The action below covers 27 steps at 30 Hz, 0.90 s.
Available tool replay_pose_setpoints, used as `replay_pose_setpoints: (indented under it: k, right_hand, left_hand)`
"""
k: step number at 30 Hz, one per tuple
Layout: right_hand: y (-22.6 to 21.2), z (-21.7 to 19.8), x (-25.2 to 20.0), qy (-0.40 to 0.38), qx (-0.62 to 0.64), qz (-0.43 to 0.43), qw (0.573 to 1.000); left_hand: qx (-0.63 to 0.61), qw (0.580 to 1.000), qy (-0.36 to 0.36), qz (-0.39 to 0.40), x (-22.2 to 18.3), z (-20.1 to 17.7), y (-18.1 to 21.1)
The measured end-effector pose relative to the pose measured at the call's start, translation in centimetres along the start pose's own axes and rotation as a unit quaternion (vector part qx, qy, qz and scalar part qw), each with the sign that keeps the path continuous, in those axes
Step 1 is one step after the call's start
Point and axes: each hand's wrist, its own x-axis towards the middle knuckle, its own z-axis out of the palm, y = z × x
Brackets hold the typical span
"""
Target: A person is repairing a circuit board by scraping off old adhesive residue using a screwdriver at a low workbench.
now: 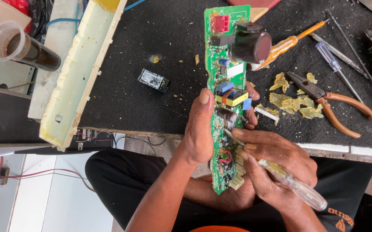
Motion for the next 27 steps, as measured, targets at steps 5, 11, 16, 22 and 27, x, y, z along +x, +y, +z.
replay_pose_setpoints:
  k: [5,11,16,22,27]
  right_hand:
    - [0.6,0.2,-1.1,0.025,0.005,0.0,1.0]
    - [0.7,0.4,-0.9,0.048,-0.017,-0.003,0.999]
    - [-0.1,0.0,0.2,0.005,-0.019,-0.021,1.0]
    - [0.4,-0.1,-1.5,0.035,0.054,0.021,0.998]
    - [-2.6,-0.5,-3.0,0.077,-0.062,0.077,0.992]
  left_hand:
    - [-0.013,0.999,0.009,-0.035,0.1,0.3,0.6]
    - [-0.021,1.0,0.009,0.0,0.1,0.0,-0.3]
    - [0.001,1.0,0.01,-0.006,-0.1,-0.1,0.1]
    - [-0.068,0.996,-0.033,-0.05,0.7,-0.5,0.7]
    - [-0.196,0.98,-0.014,-0.02,1.4,-0.6,0.7]
